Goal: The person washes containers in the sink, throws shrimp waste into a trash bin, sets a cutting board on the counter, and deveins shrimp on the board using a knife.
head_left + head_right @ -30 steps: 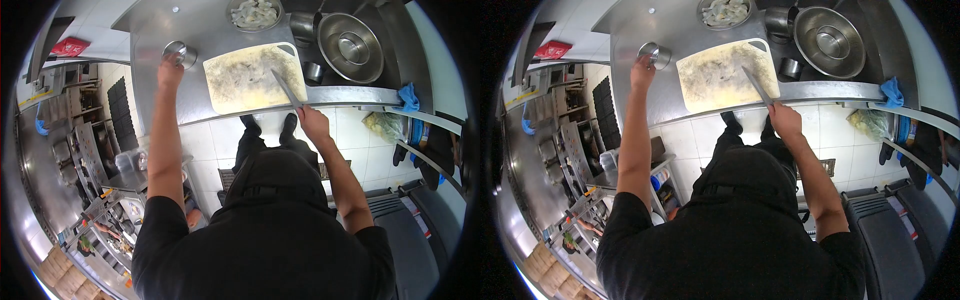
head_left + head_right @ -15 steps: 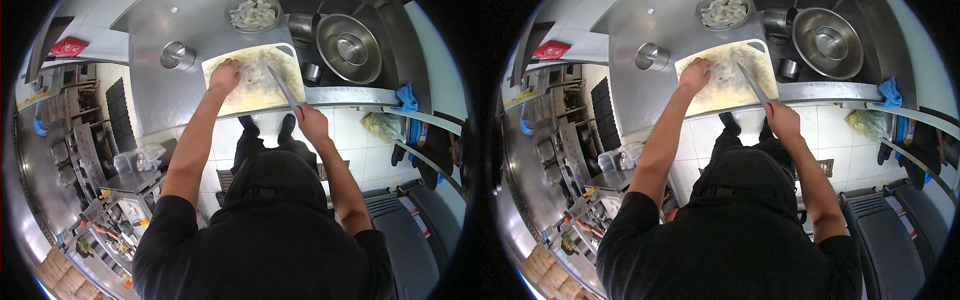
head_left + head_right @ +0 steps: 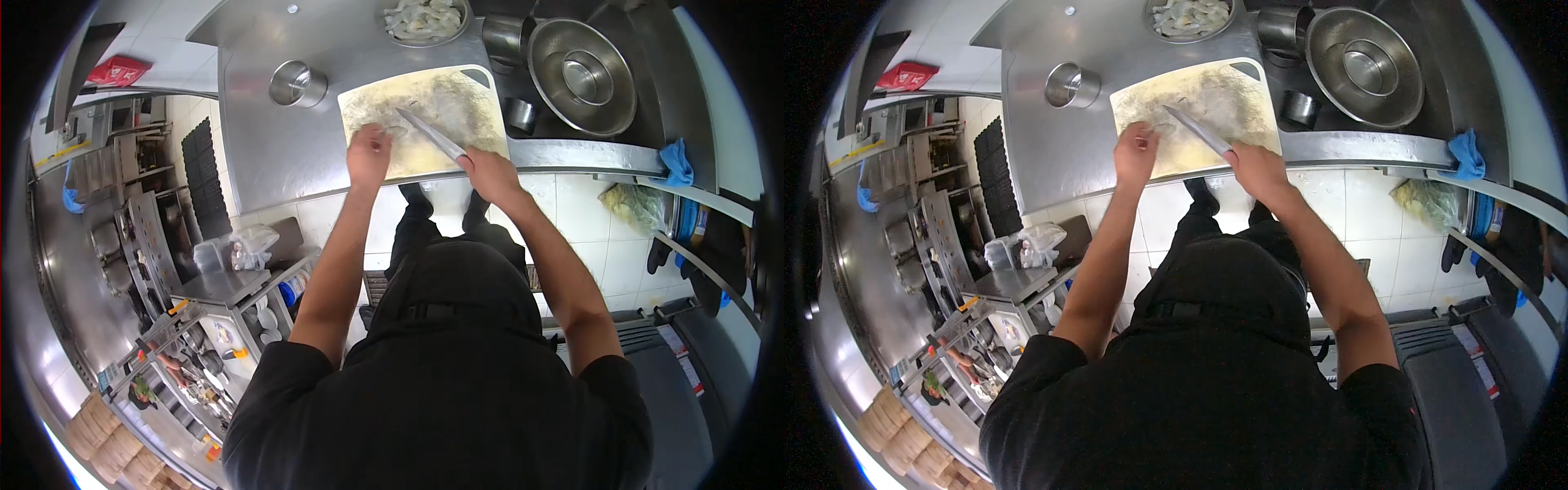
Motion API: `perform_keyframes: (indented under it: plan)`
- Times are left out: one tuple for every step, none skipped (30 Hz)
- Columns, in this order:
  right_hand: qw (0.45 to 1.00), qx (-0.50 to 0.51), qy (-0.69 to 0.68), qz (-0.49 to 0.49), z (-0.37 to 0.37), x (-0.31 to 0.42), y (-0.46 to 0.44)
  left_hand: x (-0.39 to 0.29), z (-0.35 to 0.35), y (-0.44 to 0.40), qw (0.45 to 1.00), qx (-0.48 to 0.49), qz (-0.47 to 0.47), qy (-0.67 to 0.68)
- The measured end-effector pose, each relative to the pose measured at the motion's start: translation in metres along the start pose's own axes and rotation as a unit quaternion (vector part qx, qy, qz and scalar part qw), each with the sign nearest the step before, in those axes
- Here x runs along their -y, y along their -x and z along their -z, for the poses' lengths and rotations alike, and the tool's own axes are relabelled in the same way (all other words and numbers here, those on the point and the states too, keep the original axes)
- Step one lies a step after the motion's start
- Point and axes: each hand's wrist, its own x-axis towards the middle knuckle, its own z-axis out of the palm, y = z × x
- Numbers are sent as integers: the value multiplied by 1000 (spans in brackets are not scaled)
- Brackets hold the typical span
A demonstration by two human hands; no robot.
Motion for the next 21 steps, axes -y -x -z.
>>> perform_keyframes:
  plan:
    - [1000, 7, 5, 7, 5, 4, -7, -2, -6, 0, 1000, 11, 7, -11]
    - [1000, 12, 11, 13, 8, 8, -14, -5, -11, -2, 999, 23, 13, -21]
    - [1000, 19, 12, 19, 9, 11, -19, -7, -15, -4, 999, 35, 18, -31]
    - [999, 26, 14, 25, 11, 14, -24, -10, -18, -5, 998, 32, 34, -52]
    - [999, 32, 16, 29, 12, 16, -29, -10, -18, -7, 998, 27, 30, -52]
    - [999, 32, 18, 29, 11, 16, -35, -9, -19, -10, 998, 22, 25, -52]
    - [999, 32, 19, 29, 9, 17, -40, -7, -20, -11, 998, 18, 22, -52]
    - [999, 32, 19, 30, 7, 18, -45, -4, -20, -13, 999, 16, 17, -43]
    - [999, 37, 14, 33, 6, 21, -48, 1, -20, -14, 999, 13, 12, -34]
    - [999, 40, 9, 35, 7, 24, -53, 6, -20, -15, 1000, 10, 6, -26]
    - [998, 43, 4, 38, 8, 26, -57, 10, -20, -15, 1000, 17, 7, -25]
    - [998, 46, 9, 40, 9, 30, -60, 6, -17, -15, 999, 24, 9, -24]
    - [998, 49, 13, 42, 10, 34, -63, 3, -14, -14, 999, 32, 10, -23]
    - [997, 53, 18, 44, 12, 36, -66, -2, -13, -14, 999, 31, 11, -26]
    - [997, 48, 15, 55, 9, 34, -72, -6, -12, -13, 999, 30, 13, -30]
    - [997, 43, 12, 66, 7, 33, -79, -8, -11, -12, 999, 28, 14, -33]
    - [996, 38, 10, 76, 4, 31, -84, -5, -11, -12, 999, 22, 9, -32]
    - [996, 47, 18, 76, 6, 33, -84, -2, -13, -13, 999, 17, 3, -30]
    - [995, 54, 27, 76, 10, 35, -86, 1, -15, -14, 1000, 11, -2, -27]
    - [994, 62, 37, 76, 13, 37, -87, 3, -17, -13, 1000, 7, -1, -28]
    - [994, 62, 35, 83, 14, 36, -87, 1, -16, -11, 1000, 3, 1, -30]
